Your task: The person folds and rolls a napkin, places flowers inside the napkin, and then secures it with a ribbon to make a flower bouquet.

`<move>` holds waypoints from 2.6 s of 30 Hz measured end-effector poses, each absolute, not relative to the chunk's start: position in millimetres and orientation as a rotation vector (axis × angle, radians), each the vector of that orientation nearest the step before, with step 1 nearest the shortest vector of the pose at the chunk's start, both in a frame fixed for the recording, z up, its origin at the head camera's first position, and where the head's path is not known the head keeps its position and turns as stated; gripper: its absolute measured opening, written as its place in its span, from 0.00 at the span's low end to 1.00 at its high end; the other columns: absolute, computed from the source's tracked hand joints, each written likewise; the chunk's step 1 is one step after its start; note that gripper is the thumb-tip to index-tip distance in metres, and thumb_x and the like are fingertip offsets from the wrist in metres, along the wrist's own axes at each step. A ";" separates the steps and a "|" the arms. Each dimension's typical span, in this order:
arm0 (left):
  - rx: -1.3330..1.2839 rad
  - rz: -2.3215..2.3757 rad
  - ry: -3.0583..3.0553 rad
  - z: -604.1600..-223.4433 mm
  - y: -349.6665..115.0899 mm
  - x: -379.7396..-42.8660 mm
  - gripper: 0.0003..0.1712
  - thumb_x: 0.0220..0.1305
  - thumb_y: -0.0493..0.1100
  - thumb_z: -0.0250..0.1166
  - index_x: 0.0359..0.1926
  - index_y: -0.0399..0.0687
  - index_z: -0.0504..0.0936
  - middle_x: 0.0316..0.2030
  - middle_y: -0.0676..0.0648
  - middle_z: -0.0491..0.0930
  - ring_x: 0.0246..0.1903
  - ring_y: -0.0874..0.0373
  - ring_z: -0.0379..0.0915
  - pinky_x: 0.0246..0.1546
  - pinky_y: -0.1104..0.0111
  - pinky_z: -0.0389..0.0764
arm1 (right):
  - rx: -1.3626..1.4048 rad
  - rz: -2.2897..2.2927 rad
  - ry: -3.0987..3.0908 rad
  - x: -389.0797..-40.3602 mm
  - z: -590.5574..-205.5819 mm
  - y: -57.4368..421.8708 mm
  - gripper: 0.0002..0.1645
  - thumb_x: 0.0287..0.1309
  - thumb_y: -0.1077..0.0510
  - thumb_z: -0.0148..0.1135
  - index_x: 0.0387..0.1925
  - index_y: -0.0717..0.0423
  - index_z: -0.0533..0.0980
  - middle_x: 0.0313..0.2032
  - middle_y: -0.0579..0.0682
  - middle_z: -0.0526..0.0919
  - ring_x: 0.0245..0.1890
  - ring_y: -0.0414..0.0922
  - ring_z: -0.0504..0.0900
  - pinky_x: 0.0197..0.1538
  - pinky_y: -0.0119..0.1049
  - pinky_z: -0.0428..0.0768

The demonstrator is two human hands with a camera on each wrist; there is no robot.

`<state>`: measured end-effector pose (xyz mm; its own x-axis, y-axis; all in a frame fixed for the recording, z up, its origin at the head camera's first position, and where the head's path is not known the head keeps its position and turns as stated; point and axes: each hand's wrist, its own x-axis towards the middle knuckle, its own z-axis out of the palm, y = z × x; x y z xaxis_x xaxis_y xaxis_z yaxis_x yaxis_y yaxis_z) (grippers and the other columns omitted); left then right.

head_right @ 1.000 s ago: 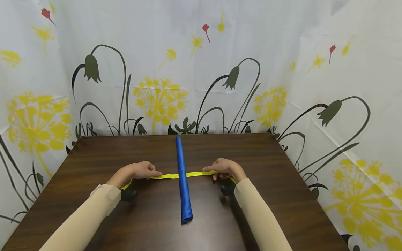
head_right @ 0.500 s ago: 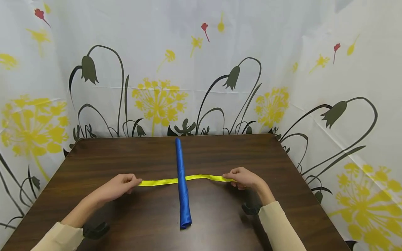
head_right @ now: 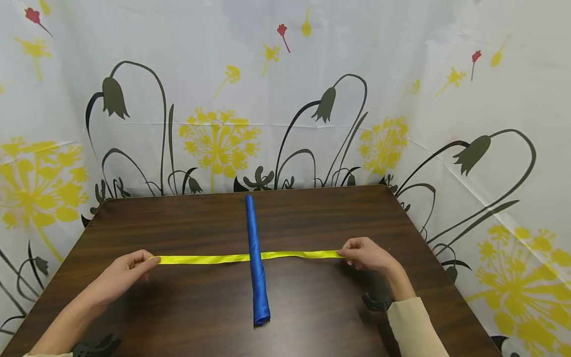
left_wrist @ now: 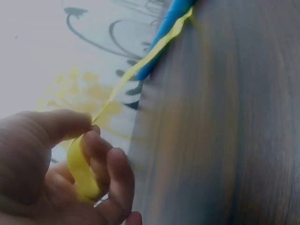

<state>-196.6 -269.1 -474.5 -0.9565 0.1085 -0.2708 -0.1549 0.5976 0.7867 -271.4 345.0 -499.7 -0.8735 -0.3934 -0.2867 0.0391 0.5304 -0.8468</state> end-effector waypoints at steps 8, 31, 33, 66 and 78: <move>-0.252 1.512 2.513 -482.3 -274.9 -198.1 0.30 0.80 0.62 0.61 0.61 0.40 0.77 0.52 0.47 0.68 0.53 0.52 0.60 0.47 0.60 0.65 | -0.219 -1.384 2.384 -272.2 -495.3 354.9 0.18 0.75 0.54 0.67 0.45 0.69 0.79 0.28 0.49 0.78 0.19 0.40 0.70 0.26 0.33 0.73; 0.095 2.182 2.364 -440.3 -155.8 -230.4 0.19 0.78 0.50 0.67 0.57 0.39 0.81 0.45 0.56 0.85 0.49 0.60 0.79 0.54 0.75 0.80 | -0.673 -1.694 2.554 -263.3 -418.4 245.5 0.08 0.75 0.57 0.68 0.48 0.56 0.86 0.31 0.51 0.77 0.26 0.41 0.71 0.30 0.32 0.73; 0.162 2.137 2.407 -431.7 -140.1 -233.4 0.20 0.79 0.50 0.67 0.58 0.38 0.81 0.48 0.52 0.84 0.51 0.58 0.78 0.56 0.75 0.79 | -0.806 -1.655 2.543 -263.0 -405.8 226.5 0.06 0.74 0.58 0.68 0.47 0.53 0.87 0.34 0.52 0.78 0.27 0.43 0.71 0.32 0.32 0.72; 0.746 1.661 2.472 -401.8 -81.9 -260.3 0.20 0.85 0.51 0.56 0.55 0.44 0.88 0.28 0.50 0.74 0.26 0.59 0.66 0.32 0.70 0.71 | -1.132 -1.616 2.407 -283.1 -364.6 149.6 0.08 0.75 0.59 0.67 0.45 0.56 0.89 0.42 0.55 0.88 0.43 0.55 0.85 0.48 0.44 0.89; 0.645 1.684 2.719 -411.4 -83.5 -261.9 0.16 0.84 0.49 0.58 0.52 0.49 0.89 0.50 0.42 0.81 0.46 0.52 0.75 0.49 0.60 0.77 | -0.932 -1.686 2.546 -263.9 -390.7 175.0 0.13 0.79 0.53 0.63 0.56 0.50 0.88 0.51 0.50 0.87 0.47 0.50 0.84 0.53 0.43 0.87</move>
